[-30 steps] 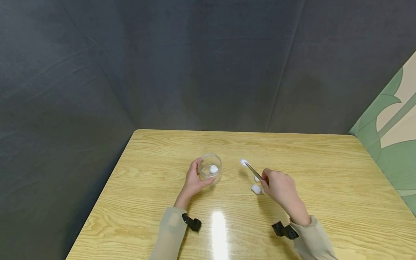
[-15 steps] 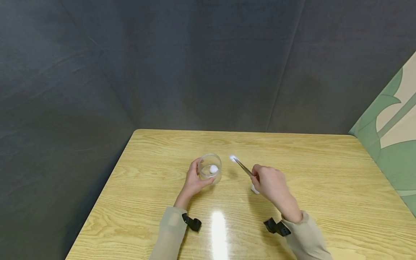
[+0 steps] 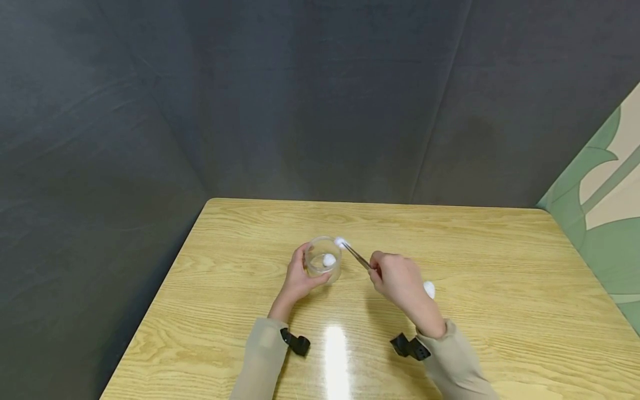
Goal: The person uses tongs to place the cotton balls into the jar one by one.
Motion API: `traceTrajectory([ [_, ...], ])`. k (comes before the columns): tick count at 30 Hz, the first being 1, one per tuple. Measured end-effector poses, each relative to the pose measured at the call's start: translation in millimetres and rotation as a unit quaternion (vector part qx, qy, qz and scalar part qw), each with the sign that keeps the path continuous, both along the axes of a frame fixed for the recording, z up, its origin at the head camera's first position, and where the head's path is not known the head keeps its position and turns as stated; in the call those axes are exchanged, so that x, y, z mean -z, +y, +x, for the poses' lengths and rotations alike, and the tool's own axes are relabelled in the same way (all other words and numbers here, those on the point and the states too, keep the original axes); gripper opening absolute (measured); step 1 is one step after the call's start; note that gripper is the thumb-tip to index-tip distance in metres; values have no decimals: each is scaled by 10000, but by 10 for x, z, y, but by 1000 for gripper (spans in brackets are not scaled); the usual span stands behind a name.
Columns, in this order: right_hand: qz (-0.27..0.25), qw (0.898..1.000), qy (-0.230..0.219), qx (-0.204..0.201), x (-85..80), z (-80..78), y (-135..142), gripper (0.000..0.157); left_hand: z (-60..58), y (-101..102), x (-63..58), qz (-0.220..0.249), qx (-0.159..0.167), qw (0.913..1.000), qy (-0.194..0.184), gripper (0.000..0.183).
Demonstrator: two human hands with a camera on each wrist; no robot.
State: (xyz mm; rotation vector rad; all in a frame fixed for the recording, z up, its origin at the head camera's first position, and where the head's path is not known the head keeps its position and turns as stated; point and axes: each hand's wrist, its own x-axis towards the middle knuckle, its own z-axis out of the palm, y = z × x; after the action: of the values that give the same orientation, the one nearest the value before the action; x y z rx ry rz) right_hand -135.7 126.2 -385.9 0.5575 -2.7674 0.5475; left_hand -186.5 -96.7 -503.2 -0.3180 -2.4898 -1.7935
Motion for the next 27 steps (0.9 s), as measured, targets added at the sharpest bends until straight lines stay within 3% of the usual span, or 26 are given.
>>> traceTrajectory([
  [27,184,9976,-665,-9,124,-136,-265,18,14,4,-20,110,40,9999,-26,83],
])
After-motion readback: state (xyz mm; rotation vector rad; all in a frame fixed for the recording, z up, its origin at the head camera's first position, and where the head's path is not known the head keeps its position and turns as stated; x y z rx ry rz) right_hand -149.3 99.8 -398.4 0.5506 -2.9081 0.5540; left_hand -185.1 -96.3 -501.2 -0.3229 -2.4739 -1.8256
